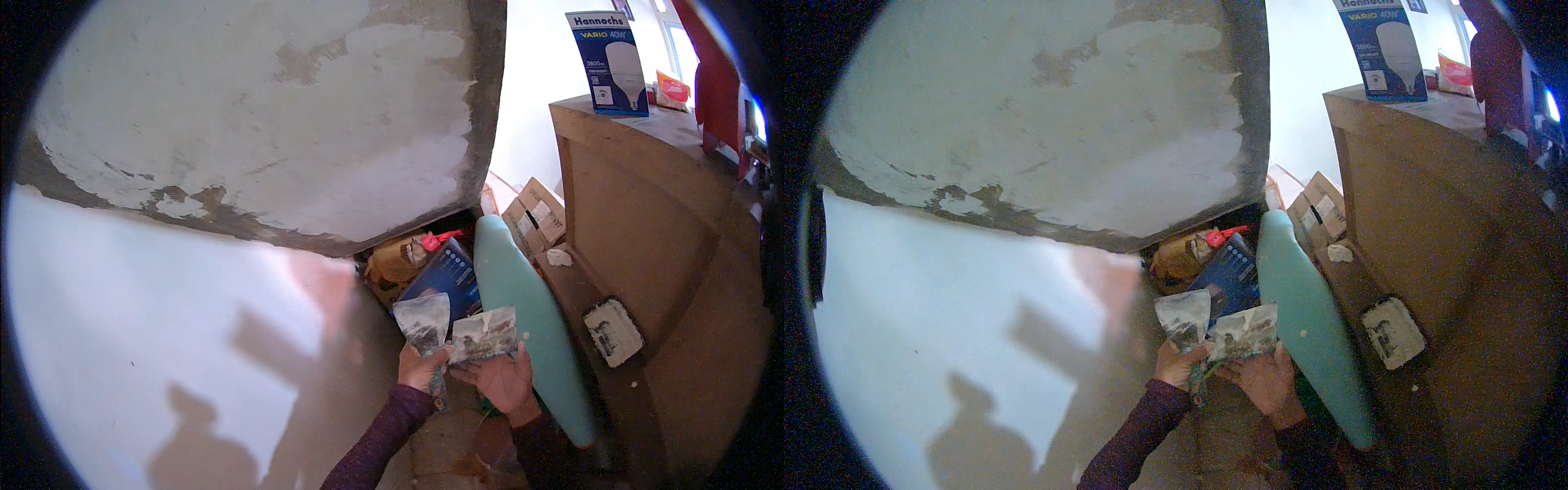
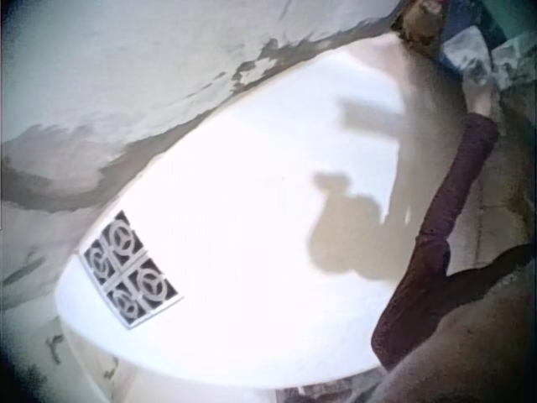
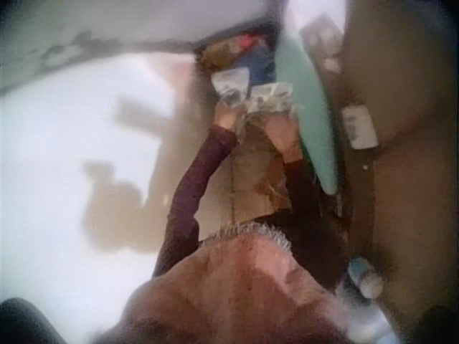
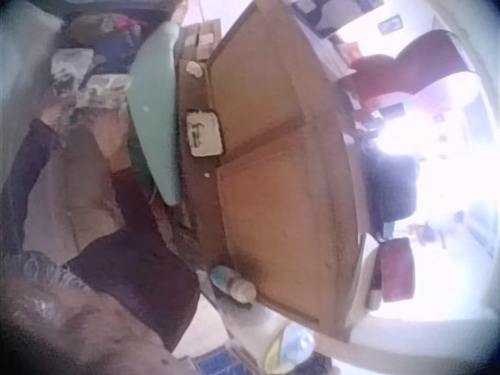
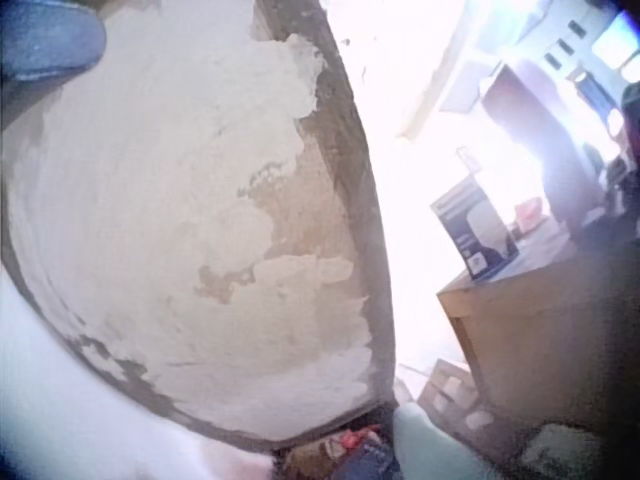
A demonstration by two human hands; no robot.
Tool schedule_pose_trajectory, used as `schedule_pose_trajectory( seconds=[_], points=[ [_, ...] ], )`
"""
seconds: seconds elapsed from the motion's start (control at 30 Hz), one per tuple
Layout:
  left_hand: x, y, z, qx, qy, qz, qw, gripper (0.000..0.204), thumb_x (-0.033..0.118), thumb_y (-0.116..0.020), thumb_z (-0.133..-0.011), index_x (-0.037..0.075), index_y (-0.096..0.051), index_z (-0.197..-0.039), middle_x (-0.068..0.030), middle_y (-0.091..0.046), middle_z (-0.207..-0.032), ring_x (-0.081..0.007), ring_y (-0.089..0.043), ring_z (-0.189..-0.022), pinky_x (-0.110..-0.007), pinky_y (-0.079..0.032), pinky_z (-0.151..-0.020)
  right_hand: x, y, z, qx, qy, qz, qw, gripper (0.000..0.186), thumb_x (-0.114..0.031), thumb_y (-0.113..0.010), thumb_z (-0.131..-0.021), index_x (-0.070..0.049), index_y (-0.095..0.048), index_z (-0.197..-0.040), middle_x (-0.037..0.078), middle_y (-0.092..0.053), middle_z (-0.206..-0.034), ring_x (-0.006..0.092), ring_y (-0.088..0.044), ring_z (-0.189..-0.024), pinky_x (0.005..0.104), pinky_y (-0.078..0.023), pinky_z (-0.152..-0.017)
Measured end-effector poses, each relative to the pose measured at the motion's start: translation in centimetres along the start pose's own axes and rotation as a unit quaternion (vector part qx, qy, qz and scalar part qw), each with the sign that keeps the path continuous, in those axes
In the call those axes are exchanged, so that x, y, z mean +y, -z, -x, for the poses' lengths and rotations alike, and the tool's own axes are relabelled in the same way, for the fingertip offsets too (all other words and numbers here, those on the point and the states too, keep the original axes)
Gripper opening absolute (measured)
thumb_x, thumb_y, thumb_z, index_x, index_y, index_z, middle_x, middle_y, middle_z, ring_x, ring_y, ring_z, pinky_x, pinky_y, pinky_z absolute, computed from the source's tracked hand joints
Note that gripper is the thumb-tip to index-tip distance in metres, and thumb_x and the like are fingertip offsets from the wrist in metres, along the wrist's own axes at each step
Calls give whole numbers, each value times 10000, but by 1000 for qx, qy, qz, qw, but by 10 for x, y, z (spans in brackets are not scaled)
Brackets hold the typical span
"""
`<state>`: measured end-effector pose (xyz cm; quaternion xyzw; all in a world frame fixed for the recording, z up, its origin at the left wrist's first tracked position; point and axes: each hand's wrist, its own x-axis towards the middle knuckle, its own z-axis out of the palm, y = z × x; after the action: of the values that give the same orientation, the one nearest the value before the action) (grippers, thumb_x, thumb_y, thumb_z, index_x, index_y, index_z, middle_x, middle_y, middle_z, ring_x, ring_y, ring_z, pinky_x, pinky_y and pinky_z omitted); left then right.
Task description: The person applies white plaster to a slanted ceiling surface using a putty knife and smooths it with a flat rectangular applicator.
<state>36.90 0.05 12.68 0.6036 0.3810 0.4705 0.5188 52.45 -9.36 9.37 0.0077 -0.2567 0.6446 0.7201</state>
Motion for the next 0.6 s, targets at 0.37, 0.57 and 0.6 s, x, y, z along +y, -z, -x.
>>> schedule_pose_trajectory(
  seconds=[0.37,0.57,0.6],
  points=[
    [27,5,29,108,-50,-89,989,525,156,-751,-834,7,-480,-1259,-87,-599,-1159,-197,-591,-980,-340,-473,-865,-16,-14,-52,-57,69,42,995,810,-529,-567,-888,-74,-273,-1490,168,-371,-1494,373,-399,-1348,566,-340,-1091],
    [-69,96,107,140,63,-239,959,516,291,-735,-857,34,-506,-1242,-73,-624,-1049,-182,-611,-855,-342,-517,-713,-40,-40,-155,-12,387,493,780,841,-230,-706,-821,-67,-254,-1511,211,-366,-1477,382,-344,-1378,482,-361,-1102],
    [-103,126,144,157,92,-290,940,471,316,-675,-878,40,-531,-1231,-66,-618,-1009,-196,-598,-855,-370,-511,-722,-36,-71,-173,-14,396,457,796,937,-216,-772,-759,-66,-246,-1518,229,-336,-1492,388,-336,-1382,474,-351,-1101]
  ],
)
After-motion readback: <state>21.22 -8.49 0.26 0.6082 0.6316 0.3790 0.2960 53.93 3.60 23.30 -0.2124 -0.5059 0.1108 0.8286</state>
